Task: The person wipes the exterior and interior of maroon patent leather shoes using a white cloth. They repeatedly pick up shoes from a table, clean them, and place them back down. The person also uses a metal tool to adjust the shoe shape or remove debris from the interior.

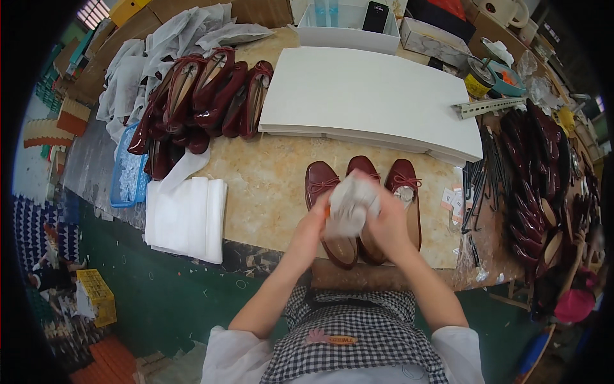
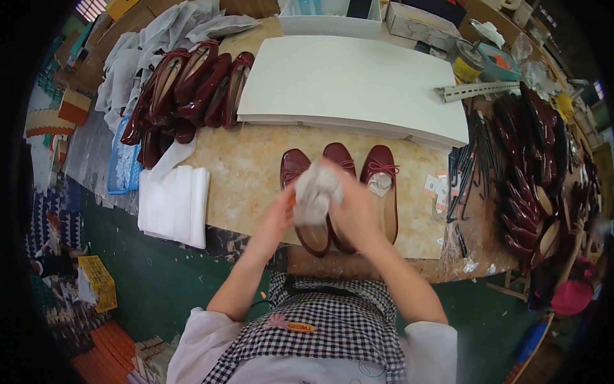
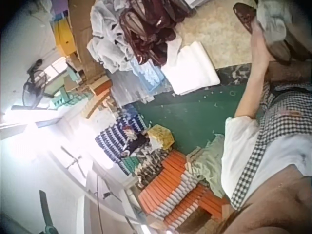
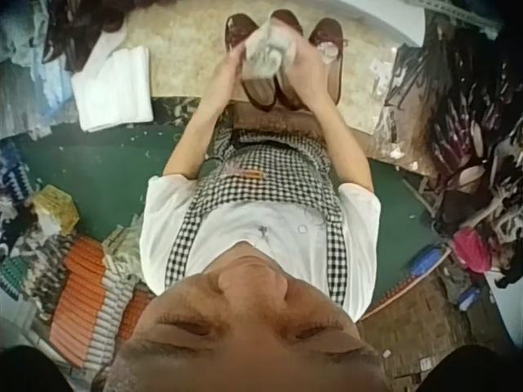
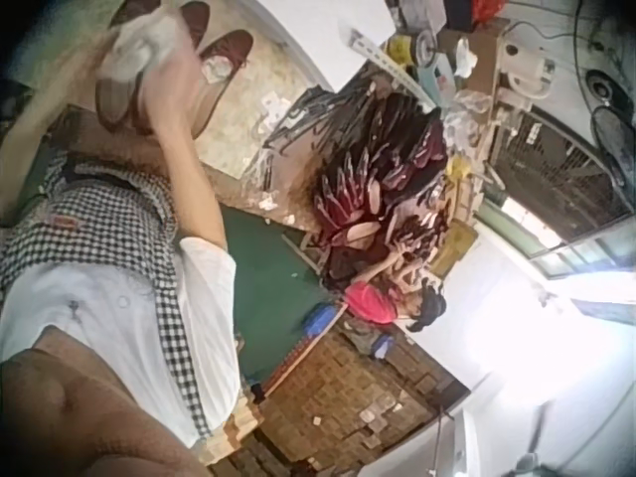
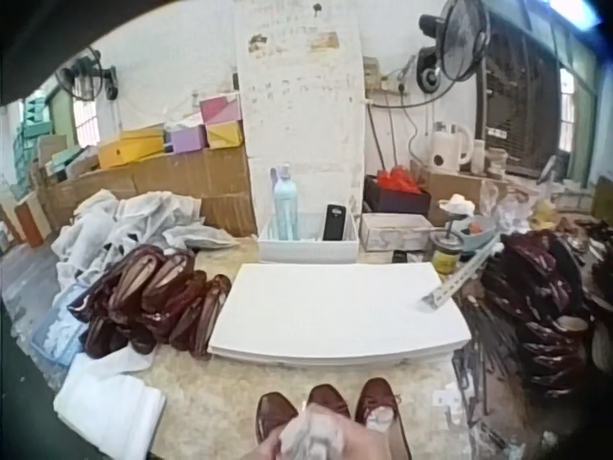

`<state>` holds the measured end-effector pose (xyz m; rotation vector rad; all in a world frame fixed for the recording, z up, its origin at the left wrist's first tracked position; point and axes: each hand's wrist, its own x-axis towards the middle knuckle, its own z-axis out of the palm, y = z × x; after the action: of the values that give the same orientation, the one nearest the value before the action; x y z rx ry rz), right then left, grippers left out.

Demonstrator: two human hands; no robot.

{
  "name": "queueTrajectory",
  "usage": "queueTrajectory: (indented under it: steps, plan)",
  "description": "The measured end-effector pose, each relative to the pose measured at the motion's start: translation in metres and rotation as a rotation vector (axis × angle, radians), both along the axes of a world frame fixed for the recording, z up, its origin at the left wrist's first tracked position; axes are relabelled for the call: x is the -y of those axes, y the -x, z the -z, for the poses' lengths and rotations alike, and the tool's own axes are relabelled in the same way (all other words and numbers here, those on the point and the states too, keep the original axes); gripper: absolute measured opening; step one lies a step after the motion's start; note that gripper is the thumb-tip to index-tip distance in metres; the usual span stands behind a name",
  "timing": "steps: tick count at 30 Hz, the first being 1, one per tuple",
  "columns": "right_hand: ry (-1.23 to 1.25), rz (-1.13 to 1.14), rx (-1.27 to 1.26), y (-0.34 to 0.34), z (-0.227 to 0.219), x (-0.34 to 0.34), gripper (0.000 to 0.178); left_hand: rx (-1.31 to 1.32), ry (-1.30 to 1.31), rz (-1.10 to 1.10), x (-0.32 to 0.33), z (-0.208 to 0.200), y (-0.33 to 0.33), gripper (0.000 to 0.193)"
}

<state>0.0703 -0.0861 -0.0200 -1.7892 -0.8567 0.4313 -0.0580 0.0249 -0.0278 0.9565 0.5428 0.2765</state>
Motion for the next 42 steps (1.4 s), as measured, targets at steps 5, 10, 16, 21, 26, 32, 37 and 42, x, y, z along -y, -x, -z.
queueTrajectory:
  steps: [5,10,16,21,26,32,37,42]
  plan:
    - [0.189,-0.271,0.649,0.008,0.036,-0.02,0.027,-0.092,-1.51,0.287,0.043,0.014,0.023,0.027]
    - [0.382,-0.246,0.902,0.017,0.058,-0.079,0.011,-0.238,-1.633,0.392,0.046,0.028,0.018,0.019]
    - [0.403,-0.128,0.725,-0.028,0.051,-0.061,0.041,-0.182,-1.683,0.39,0.051,0.023,0.016,0.019]
    - [0.245,-0.041,0.654,-0.032,0.068,-0.068,0.028,-0.179,-1.688,0.47,0.044,0.015,0.008,0.018]
    - [0.157,0.536,0.101,-0.119,0.04,0.131,0.026,-0.315,-1.254,-0.103,-0.007,0.027,0.037,0.035]
    - [0.869,0.748,0.527,-0.174,0.088,0.24,0.02,-0.48,-0.878,0.02,-0.013,0.052,0.016,0.049]
    - [0.781,0.829,0.487,-0.173,0.059,0.249,0.025,-0.071,-0.193,-0.408,-0.001,0.032,0.004,0.042]
    - [0.298,0.607,0.136,-0.074,-0.019,0.147,0.038,-0.057,0.376,-0.036,0.008,0.041,-0.021,0.054]
